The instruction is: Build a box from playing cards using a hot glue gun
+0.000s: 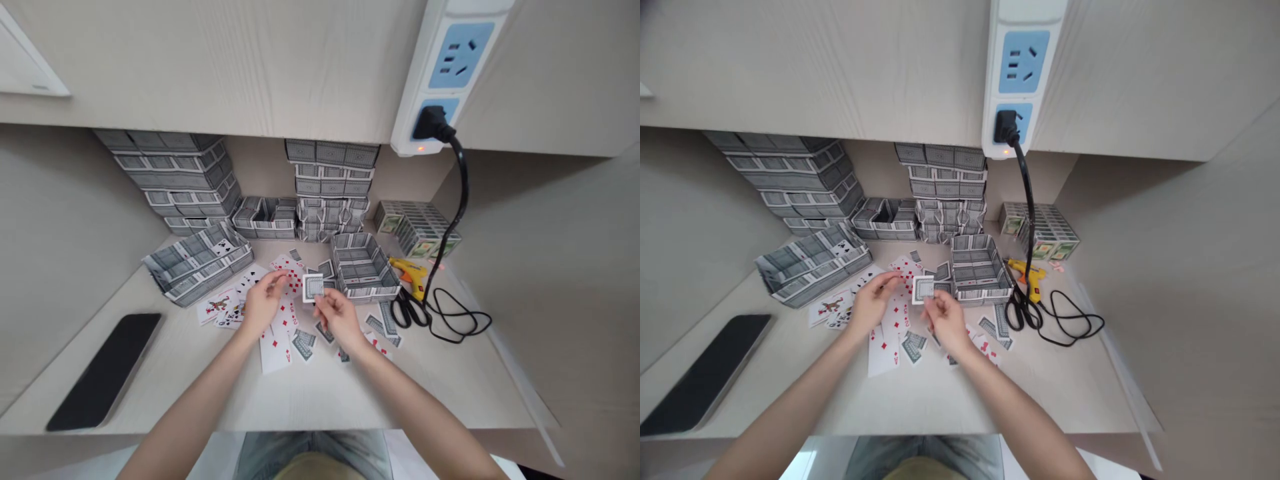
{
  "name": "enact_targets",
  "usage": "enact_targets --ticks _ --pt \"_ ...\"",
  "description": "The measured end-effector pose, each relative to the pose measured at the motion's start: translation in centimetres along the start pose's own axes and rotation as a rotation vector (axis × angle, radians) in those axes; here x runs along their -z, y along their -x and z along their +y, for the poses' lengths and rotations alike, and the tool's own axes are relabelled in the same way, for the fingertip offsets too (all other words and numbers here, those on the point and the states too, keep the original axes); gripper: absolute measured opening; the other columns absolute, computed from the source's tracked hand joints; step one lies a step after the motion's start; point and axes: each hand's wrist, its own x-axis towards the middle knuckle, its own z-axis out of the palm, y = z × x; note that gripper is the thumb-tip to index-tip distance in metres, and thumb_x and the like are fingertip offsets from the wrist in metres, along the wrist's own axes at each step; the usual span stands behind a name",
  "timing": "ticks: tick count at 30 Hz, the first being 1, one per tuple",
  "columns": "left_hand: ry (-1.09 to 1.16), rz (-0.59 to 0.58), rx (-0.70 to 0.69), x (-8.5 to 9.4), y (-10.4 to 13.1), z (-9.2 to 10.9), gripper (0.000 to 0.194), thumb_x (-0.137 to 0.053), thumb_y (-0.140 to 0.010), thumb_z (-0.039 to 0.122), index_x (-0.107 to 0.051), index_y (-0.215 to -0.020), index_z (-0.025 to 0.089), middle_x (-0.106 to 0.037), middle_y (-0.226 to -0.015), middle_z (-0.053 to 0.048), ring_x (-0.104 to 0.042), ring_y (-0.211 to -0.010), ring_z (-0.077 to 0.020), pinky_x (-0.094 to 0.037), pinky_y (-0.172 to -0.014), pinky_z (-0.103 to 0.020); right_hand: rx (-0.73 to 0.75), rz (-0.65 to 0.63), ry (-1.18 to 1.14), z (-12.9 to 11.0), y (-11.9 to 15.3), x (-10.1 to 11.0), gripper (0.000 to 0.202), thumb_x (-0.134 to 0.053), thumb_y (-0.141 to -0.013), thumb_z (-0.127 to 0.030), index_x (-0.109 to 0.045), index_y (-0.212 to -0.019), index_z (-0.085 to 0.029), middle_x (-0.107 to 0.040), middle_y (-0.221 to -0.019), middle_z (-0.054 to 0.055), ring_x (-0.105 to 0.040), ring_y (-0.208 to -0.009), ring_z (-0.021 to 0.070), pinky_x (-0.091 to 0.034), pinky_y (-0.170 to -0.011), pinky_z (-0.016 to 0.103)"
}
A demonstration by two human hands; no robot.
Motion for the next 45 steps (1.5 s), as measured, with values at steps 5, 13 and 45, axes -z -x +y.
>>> enact_targets --ticks 5,13,45 --pt "-0.493 -0.059 -0.283 0.4 -0.8 -2.7 0.052 -0.060 -0.070 0.034 -0.050 -0.118 0.019 -0.050 -0.126 -0.011 -0.039 -0.122 -0.0277 -0.029 -0.102 -0.043 -0.059 0.110 -0.114 0.1 -0.5 0.3 0.045 -0.063 -0.064 -0.050 -0.050 -0.093 -0.019 -0.063 -0.071 0.000 -0.040 -0.035 0.0051 -0.032 -0.033 0.019" --pt "-0.563 -0.106 -0.314 -0.6 -0.7 -3.8 0.062 -0.060 -0.069 0.037 -0.042 -0.124 0.016 -0.046 -0.127 -0.014 -0.040 -0.120 -0.0295 -0.031 -0.101 -0.045 -0.008 0.005 -0.004 -0.2 0.4 -0.1 0.031 -0.058 -0.071 -0.047 -0.054 -0.079 -0.017 -0.058 -0.056 -0.002 -0.041 -0.035 0.0060 -0.033 -0.035 0.019" --pt "0.460 -0.326 -0.205 -1.0 1.9 1.6 0.034 -0.069 -0.066 0.023 -0.064 -0.100 0.019 -0.052 -0.122 -0.011 -0.044 -0.118 -0.0249 -0.035 -0.100 -0.042 0.210 -0.037 -0.216 0.2 -0.6 0.9 0.061 -0.073 -0.060 -0.033 -0.051 -0.116 -0.025 -0.053 -0.120 0.008 -0.058 -0.094 0.0199 -0.050 -0.077 0.033"
